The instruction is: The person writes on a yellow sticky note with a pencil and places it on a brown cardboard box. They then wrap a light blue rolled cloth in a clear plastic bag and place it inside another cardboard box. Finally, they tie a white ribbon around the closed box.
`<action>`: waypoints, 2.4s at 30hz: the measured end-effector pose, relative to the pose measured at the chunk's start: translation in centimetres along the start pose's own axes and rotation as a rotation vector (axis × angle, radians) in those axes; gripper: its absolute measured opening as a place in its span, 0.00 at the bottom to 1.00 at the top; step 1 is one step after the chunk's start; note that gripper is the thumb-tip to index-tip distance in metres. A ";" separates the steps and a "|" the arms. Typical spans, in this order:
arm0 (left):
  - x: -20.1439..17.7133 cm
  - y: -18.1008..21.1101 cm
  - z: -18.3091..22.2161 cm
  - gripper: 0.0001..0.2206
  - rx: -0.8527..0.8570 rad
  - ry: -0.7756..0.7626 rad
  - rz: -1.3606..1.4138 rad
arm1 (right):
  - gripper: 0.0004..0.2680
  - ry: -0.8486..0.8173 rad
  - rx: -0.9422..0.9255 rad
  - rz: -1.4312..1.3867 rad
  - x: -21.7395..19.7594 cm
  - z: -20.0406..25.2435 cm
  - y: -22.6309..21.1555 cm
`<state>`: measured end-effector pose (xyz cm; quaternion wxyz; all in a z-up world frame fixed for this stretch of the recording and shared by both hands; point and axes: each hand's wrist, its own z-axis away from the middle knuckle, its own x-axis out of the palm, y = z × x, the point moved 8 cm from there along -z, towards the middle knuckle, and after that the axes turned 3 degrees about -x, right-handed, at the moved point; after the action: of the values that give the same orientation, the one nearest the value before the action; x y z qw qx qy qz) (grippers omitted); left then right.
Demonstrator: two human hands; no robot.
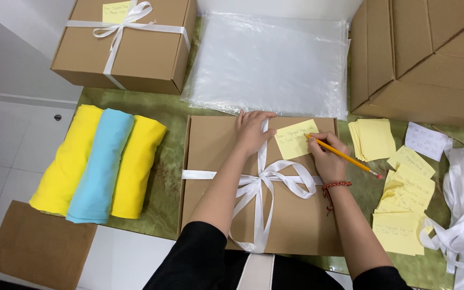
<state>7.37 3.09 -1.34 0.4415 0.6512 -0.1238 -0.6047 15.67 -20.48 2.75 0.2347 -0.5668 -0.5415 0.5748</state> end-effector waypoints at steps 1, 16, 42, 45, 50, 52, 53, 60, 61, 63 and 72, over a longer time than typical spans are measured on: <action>0.0 0.1 0.1 0.24 0.001 -0.003 0.001 | 0.04 0.001 0.002 0.002 -0.1 0.1 0.0; -0.1 0.0 0.2 0.25 0.003 0.007 0.000 | 0.03 0.056 0.004 0.001 -0.6 0.2 0.7; -0.2 0.2 0.1 0.24 -0.030 -0.032 0.014 | 0.03 0.086 0.037 -0.047 -0.5 0.2 0.0; -0.4 0.3 0.0 0.24 -0.018 -0.018 -0.011 | 0.03 0.091 0.021 -0.042 -0.7 0.2 -1.2; -0.3 0.2 0.0 0.24 -0.014 -0.012 -0.021 | 0.03 0.100 0.026 -0.055 -0.5 0.0 1.1; 0.1 0.1 0.1 0.25 -0.011 -0.020 -0.024 | 0.03 0.106 0.027 -0.054 -0.8 0.1 0.8; -0.1 0.1 0.1 0.24 -0.009 -0.012 -0.017 | 0.03 0.114 0.093 -0.113 -1.0 0.0 0.9; -0.5 0.1 0.1 0.24 0.015 -0.016 -0.001 | 0.09 0.255 0.341 -0.601 -2.6 0.5 -1.5; -0.7 0.4 0.2 0.24 0.026 -0.021 -0.008 | 0.09 0.269 0.338 -0.606 -3.5 0.6 -0.9; -0.8 0.5 0.3 0.24 0.004 -0.036 0.011 | 0.11 0.266 0.359 -0.513 -5.4 1.2 0.6; -1.6 1.0 0.5 0.20 -0.010 -0.051 0.106 | 0.12 0.217 0.524 -0.059 -13.1 6.7 17.9</action>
<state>6.93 3.46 0.55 0.4726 0.6260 -0.1664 -0.5977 19.03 -39.86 -9.48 0.4464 -0.5290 -0.3624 0.6241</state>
